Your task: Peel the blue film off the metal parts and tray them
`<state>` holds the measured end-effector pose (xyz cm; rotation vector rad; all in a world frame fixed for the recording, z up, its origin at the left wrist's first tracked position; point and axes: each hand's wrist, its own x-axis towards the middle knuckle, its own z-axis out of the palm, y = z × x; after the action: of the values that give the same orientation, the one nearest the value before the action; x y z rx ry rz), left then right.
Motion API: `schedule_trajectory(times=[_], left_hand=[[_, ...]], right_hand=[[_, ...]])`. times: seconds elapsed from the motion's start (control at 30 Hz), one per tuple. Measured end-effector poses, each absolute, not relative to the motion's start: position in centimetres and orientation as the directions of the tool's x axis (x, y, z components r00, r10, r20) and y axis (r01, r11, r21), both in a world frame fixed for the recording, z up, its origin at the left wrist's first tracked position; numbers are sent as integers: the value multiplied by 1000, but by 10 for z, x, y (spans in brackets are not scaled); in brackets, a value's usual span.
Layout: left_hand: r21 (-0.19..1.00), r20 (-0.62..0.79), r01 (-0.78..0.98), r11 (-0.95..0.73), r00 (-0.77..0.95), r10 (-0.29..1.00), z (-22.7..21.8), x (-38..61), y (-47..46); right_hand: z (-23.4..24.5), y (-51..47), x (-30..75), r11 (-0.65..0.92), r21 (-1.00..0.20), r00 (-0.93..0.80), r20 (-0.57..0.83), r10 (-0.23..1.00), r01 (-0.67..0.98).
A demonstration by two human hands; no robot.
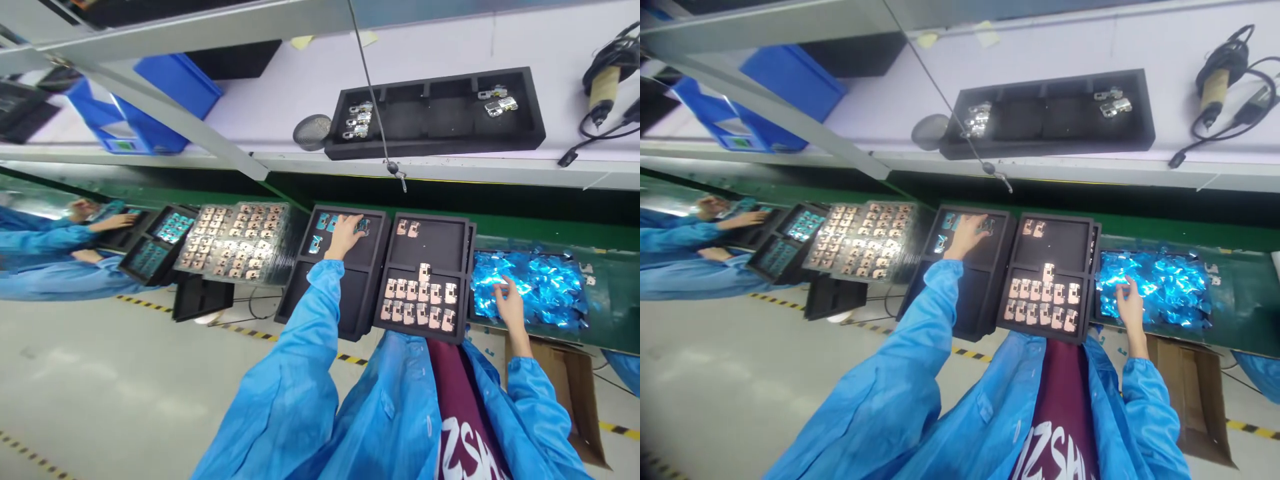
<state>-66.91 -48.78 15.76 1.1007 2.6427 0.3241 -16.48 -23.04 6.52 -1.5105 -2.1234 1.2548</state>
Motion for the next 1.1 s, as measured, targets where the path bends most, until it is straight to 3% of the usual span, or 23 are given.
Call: schedule_trajectory(times=[0.13,0.23,0.37,0.43,0.5,0.57,0.63,0.87,1.1], left_hand=[[285,-173,674,682,-663,728,168,-682,-480],[339,-107,646,683,-695,711,185,-674,-483],[660,12,520,542,-729,684,213,-622,-491],[847,-40,357,394,-696,716,228,-581,-488],[948,-130,154,277,-607,784,244,-537,-480],[976,-190,-4,220,-519,833,257,-500,-469],[978,-210,-103,184,-496,843,264,-472,-459],[964,-233,-252,91,-621,748,252,-430,-445],[972,-226,-206,116,-671,706,252,-415,-446]], right_hand=[[94,-238,-179,109,-780,-453,-238,859,617],[126,-249,-195,148,-823,-470,-157,869,549],[187,-281,-234,248,-901,-548,14,836,356],[217,-299,-259,323,-920,-655,106,748,221],[239,-312,-284,379,-922,-780,176,601,83],[251,-318,-301,366,-931,-851,186,491,8],[253,-319,-308,295,-955,-872,144,468,1],[246,-321,-294,-40,-996,-744,-88,662,83],[249,-315,-289,-24,-994,-705,-94,703,108]])
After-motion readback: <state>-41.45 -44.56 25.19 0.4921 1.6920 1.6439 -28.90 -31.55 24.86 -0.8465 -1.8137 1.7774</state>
